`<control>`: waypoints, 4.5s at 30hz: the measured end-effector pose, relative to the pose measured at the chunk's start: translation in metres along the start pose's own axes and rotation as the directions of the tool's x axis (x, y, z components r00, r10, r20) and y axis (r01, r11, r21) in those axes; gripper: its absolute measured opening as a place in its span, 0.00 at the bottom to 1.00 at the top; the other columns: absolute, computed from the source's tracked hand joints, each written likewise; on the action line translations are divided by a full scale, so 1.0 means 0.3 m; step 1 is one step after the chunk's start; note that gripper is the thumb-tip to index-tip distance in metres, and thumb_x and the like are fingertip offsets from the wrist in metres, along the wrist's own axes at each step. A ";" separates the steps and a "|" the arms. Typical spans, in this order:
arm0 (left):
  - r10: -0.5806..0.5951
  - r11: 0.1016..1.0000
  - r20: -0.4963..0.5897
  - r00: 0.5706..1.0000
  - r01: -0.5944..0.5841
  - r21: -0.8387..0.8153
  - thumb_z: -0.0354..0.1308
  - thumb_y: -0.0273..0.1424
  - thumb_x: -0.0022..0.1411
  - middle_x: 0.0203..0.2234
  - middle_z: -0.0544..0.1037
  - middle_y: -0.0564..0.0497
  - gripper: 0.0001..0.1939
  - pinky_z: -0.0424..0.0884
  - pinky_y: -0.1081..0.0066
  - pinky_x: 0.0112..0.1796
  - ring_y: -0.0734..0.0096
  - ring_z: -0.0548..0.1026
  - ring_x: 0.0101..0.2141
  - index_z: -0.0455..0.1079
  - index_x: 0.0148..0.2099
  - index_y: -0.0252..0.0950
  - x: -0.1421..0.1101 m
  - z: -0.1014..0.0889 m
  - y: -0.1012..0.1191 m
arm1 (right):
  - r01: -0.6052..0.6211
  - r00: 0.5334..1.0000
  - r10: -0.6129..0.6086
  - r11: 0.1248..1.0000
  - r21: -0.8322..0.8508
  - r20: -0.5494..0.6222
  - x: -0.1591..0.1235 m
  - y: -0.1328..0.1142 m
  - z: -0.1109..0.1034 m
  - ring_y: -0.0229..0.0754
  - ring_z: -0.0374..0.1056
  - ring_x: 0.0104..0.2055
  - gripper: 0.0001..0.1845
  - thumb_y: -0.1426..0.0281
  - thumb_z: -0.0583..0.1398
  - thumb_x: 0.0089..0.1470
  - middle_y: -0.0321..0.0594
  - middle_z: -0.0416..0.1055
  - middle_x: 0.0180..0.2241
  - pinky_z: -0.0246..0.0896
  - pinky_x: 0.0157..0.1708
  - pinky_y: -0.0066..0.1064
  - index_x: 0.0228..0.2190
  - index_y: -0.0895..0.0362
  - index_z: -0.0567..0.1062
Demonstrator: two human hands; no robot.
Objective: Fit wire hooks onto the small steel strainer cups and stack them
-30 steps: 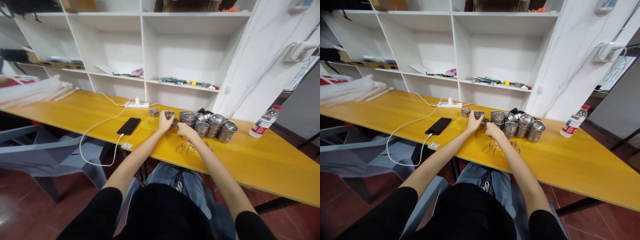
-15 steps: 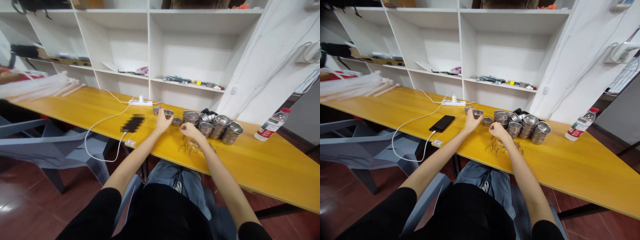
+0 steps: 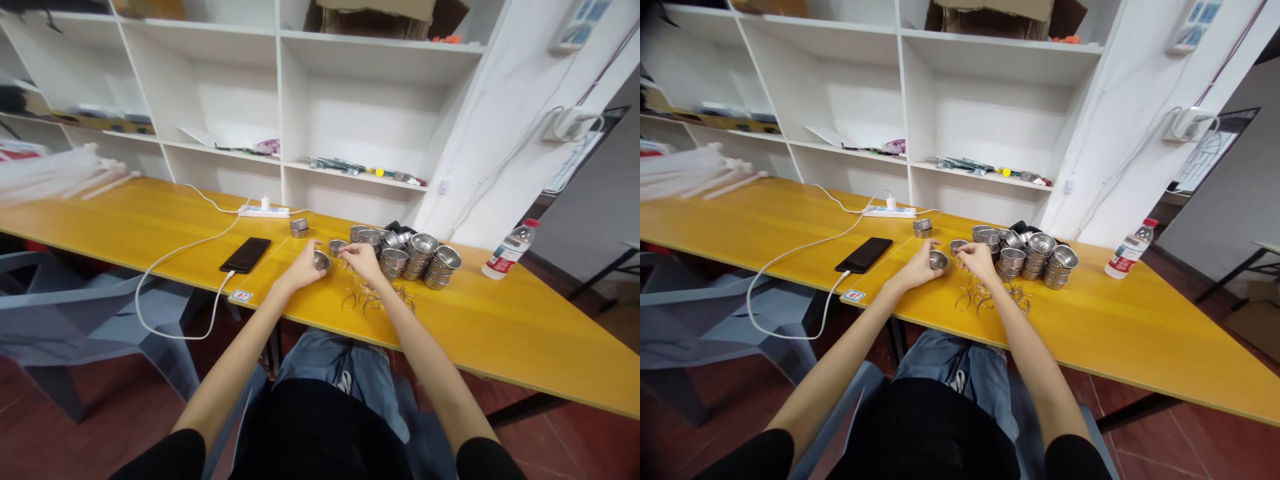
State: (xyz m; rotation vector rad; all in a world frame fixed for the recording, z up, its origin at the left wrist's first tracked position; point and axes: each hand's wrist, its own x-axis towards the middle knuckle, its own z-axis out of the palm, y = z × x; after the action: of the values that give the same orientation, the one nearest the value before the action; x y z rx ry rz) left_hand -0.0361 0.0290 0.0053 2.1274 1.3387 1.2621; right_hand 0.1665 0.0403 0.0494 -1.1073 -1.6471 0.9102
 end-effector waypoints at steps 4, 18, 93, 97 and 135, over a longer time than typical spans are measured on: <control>0.016 0.997 0.067 0.998 -0.011 -0.072 0.70 0.31 0.48 0.50 0.75 0.45 0.42 0.73 0.59 0.51 0.59 0.78 0.45 0.56 0.64 0.39 -0.012 0.012 0.014 | 0.051 0.999 -0.051 0.997 0.058 0.006 0.000 0.007 0.020 0.38 0.70 0.21 0.14 0.61 0.68 0.50 0.45 0.81 0.31 0.63 0.18 0.28 0.32 0.59 0.81; 0.024 0.983 0.043 0.999 -0.032 0.179 0.78 0.40 0.45 0.50 0.77 0.40 0.47 0.72 0.52 0.51 0.43 0.74 0.53 0.62 0.64 0.38 -0.029 0.012 0.083 | 0.064 0.998 -0.061 0.948 0.312 -0.019 0.007 0.005 0.012 0.39 0.72 0.25 0.23 0.56 0.75 0.38 0.42 0.80 0.28 0.66 0.24 0.29 0.33 0.59 0.84; 0.361 0.930 -0.186 0.914 -0.367 0.003 0.54 0.38 0.73 0.38 0.80 0.46 0.16 0.72 0.62 0.48 0.63 0.75 0.40 0.77 0.55 0.38 -0.002 0.006 0.122 | 0.032 0.998 -0.057 0.875 0.482 0.037 -0.011 -0.040 0.008 0.31 0.49 0.25 0.20 0.56 0.76 0.40 0.35 0.72 0.26 0.45 0.24 0.29 0.30 0.58 0.84; 0.372 0.926 -0.177 0.911 -0.378 0.002 0.54 0.38 0.73 0.38 0.80 0.46 0.18 0.72 0.62 0.48 0.63 0.74 0.41 0.77 0.57 0.38 -0.007 0.003 0.124 | -0.020 0.999 0.001 0.864 0.503 0.038 -0.003 -0.034 0.002 0.31 0.53 0.25 0.21 0.57 0.77 0.38 0.38 0.77 0.30 0.48 0.24 0.28 0.31 0.57 0.84; -0.005 0.965 -0.180 0.984 -0.042 -0.258 0.58 0.45 0.66 0.28 0.79 0.51 0.18 0.71 0.68 0.37 0.69 0.74 0.30 0.73 0.33 0.36 0.024 0.024 0.097 | -0.078 0.990 -0.022 0.748 0.659 0.142 -0.012 -0.046 0.010 0.37 0.72 0.34 0.17 0.60 0.73 0.50 0.40 0.79 0.37 0.73 0.45 0.33 0.40 0.55 0.83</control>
State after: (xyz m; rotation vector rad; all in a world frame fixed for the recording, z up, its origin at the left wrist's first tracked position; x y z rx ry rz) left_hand -0.0129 0.0218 0.0242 1.8862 1.1458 1.5745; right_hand 0.1609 0.0322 0.0599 -0.5721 -1.2348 1.4783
